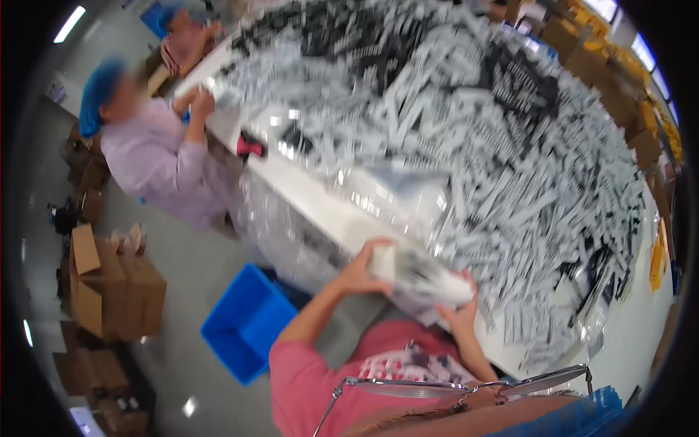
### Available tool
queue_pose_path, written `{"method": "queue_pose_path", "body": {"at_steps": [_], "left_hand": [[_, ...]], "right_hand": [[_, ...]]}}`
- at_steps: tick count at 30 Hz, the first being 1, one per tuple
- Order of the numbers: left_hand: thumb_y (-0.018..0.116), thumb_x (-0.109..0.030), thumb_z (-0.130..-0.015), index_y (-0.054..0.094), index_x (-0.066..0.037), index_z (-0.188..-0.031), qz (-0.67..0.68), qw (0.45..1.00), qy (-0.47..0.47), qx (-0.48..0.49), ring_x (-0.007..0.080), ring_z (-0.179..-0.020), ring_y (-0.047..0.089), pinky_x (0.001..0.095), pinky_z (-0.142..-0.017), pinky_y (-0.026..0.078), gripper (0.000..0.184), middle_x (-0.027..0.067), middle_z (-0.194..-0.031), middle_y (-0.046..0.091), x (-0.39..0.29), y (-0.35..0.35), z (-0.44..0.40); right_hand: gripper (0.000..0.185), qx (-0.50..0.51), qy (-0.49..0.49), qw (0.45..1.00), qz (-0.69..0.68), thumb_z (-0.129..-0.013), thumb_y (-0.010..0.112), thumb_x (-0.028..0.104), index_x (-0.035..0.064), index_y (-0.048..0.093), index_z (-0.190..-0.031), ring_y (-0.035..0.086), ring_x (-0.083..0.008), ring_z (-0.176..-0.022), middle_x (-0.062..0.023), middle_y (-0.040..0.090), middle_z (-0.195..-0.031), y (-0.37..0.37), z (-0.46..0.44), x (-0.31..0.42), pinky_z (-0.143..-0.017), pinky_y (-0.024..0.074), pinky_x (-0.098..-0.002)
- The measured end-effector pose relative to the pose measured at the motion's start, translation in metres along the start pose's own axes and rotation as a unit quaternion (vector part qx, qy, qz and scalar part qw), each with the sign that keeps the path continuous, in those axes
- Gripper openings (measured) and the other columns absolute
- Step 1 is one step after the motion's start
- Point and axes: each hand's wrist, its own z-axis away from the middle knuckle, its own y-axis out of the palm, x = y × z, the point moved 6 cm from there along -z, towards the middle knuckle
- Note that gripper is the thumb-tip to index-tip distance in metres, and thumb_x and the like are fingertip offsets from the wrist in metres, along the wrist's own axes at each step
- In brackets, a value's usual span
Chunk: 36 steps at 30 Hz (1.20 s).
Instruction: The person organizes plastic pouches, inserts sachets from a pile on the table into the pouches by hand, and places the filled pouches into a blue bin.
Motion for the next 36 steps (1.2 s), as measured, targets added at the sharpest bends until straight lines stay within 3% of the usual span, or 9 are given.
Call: {"method": "queue_pose_path", "body": {"at_steps": [1,2,6,13,18,23,30,33,36], "left_hand": [[0.091,-0.032,-0.055,0.039,-0.006,-0.132,-0.023,1.0,-0.013,-0.001,0.0222,-0.122,0.044,0.0358,-0.102,0.036,0.096,0.0116,-0.131,0.047,-0.001,-0.003,-0.003],[0.091,-0.031,-0.057,0.04,-0.005,-0.131,-0.073,0.996,-0.059,-0.011,0.0215,-0.116,0.049,0.0344,-0.098,0.039,0.093,0.011,-0.127,0.051,-0.002,-0.007,-0.005],[0.092,-0.016,-0.055,0.039,-0.005,-0.131,0.006,0.983,0.18,-0.029,0.0211,-0.111,0.054,0.0336,-0.093,0.044,0.094,0.0133,-0.12,0.055,-0.028,-0.014,-0.016],[0.094,-0.025,-0.052,0.024,-0.006,-0.141,-0.073,0.996,0.021,-0.045,0.0251,-0.123,0.044,0.0366,-0.102,0.037,0.115,0.0137,-0.133,0.044,0.015,-0.016,-0.009],[0.09,-0.047,-0.049,0.015,-0.003,-0.145,-0.232,0.946,0.173,-0.145,0.0289,-0.137,0.025,0.0422,-0.11,0.025,0.129,0.0167,-0.147,0.023,-0.067,-0.041,-0.007],[0.089,-0.031,-0.056,0.025,-0.002,-0.142,-0.415,0.888,0.187,-0.067,0.0325,-0.129,0.039,0.044,-0.108,0.029,0.111,0.0201,-0.141,0.038,-0.168,-0.008,-0.017],[0.074,-0.01,-0.079,0.058,0.001,-0.113,0.038,0.986,0.01,-0.161,0.0133,-0.084,0.062,0.0295,-0.075,0.052,0.039,0.0074,-0.1,0.067,-0.087,-0.027,-0.015],[0.066,-0.007,-0.085,0.055,0.003,-0.115,0.221,0.924,-0.047,-0.307,0.0162,-0.086,0.063,0.0308,-0.075,0.053,0.033,0.0087,-0.103,0.065,-0.053,-0.026,0.002],[0.059,-0.006,-0.089,0.054,0.003,-0.117,0.37,0.859,-0.056,-0.348,0.0188,-0.087,0.064,0.0318,-0.077,0.054,0.029,0.0114,-0.105,0.064,-0.043,-0.02,0.019]], "right_hand": [[0.061,0.027,0.162,0.982,0.087,-0.068,0.082,0.006,-0.006,0.053,-0.12,0.062,-0.0187,-0.096,-0.0132,0.065,-0.107,-0.009,0.004,-0.016,-0.084,0.0498,-0.0315],[0.043,-0.028,0.095,0.991,0.094,-0.069,0.08,0.004,-0.0058,0.061,-0.106,0.064,-0.0165,-0.087,-0.0096,0.068,-0.096,-0.005,0.0,-0.005,-0.079,0.051,-0.0291],[0.045,0.028,-0.015,0.998,0.059,-0.07,0.079,0.003,-0.0048,0.06,-0.111,0.063,-0.0167,-0.094,-0.012,0.067,-0.102,0.006,-0.013,0.014,-0.084,0.0489,-0.0293],[0.042,-0.006,0.067,0.994,0.083,-0.072,0.077,0.002,-0.0051,0.061,-0.11,0.063,-0.0172,-0.094,-0.0106,0.066,-0.104,0.007,-0.023,-0.014,-0.085,0.048,-0.0293],[0.04,0.044,0.08,0.99,0.111,-0.074,0.076,0.004,-0.0048,0.061,-0.109,0.063,-0.0148,-0.09,-0.0106,0.068,-0.102,0.02,-0.049,0.046,-0.081,0.0492,-0.0284],[0.042,0.313,-0.159,0.873,0.338,-0.069,0.073,0.009,0.0,0.061,-0.108,0.067,-0.0229,-0.08,-0.0142,0.068,-0.094,0.083,-0.092,0.164,-0.072,0.051,-0.0319],[0.063,0.424,-0.345,0.658,0.518,-0.065,0.075,0.015,0.0038,0.052,-0.122,0.064,-0.0315,-0.085,-0.0146,0.066,-0.1,0.192,-0.114,0.221,-0.077,0.0511,-0.0399],[0.078,0.222,-0.545,0.652,0.477,-0.064,0.078,0.016,0.0024,0.042,-0.132,0.058,-0.0322,-0.107,-0.0151,0.059,-0.118,0.19,-0.108,0.251,-0.091,0.0459,-0.0373],[0.076,0.112,-0.375,0.861,0.324,-0.069,0.079,0.019,0.0023,0.041,-0.133,0.056,-0.0299,-0.11,-0.019,0.054,-0.124,0.138,-0.112,0.2,-0.095,0.0446,-0.0387]]}}
